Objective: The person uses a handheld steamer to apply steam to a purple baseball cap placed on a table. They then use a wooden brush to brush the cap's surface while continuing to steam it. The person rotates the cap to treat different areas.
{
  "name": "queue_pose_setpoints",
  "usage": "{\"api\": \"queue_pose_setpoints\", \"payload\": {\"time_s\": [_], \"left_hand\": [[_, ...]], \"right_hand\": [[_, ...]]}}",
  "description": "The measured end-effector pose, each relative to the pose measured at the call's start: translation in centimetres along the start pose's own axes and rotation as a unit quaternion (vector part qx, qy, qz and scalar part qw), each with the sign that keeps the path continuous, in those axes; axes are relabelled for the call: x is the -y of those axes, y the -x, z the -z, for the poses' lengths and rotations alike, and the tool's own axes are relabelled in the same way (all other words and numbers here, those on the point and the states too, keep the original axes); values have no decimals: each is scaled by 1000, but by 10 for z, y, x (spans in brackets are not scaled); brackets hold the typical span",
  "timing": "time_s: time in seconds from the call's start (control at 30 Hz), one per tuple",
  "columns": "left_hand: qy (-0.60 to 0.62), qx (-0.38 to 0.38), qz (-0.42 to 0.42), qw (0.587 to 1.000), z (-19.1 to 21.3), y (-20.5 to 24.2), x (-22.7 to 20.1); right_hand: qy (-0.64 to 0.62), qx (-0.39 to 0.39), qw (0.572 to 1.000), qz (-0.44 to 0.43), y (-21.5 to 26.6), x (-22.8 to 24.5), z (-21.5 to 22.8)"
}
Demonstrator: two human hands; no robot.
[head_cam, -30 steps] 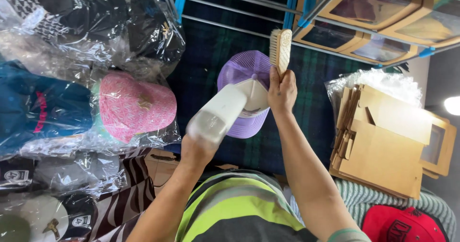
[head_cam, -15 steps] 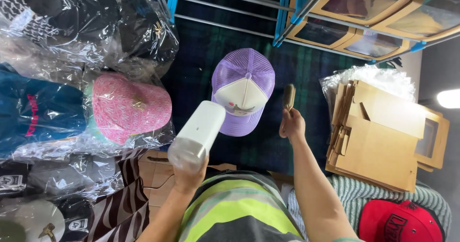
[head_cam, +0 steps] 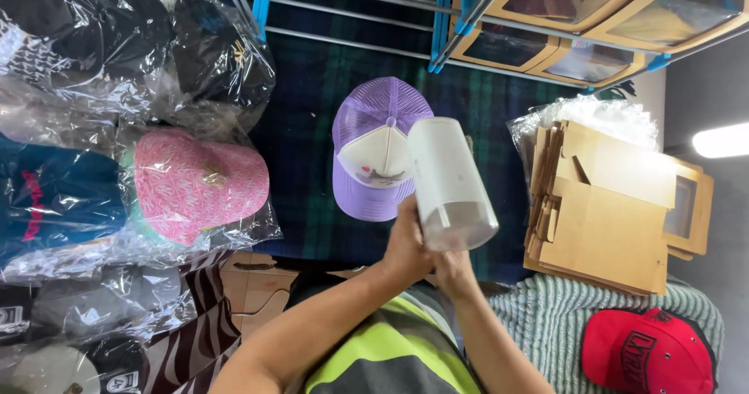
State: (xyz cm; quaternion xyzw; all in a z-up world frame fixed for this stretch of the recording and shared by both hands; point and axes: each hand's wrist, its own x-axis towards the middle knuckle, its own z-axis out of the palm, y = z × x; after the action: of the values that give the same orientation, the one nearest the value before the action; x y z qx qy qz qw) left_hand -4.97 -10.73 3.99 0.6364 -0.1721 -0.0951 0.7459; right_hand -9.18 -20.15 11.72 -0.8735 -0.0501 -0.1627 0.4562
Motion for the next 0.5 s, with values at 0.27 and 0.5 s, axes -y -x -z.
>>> {"api": "queue_pose_setpoints", "payload": {"time_s": [0.27,0.5], "left_hand": [[-276,20,-331,902,61,-82,13],[-483,222,-32,846,94,-230,-2]], "right_hand": [[-63,-149,959,-232,36,-56,-7],[287,-60,951,97,59,-97,-9]]}}
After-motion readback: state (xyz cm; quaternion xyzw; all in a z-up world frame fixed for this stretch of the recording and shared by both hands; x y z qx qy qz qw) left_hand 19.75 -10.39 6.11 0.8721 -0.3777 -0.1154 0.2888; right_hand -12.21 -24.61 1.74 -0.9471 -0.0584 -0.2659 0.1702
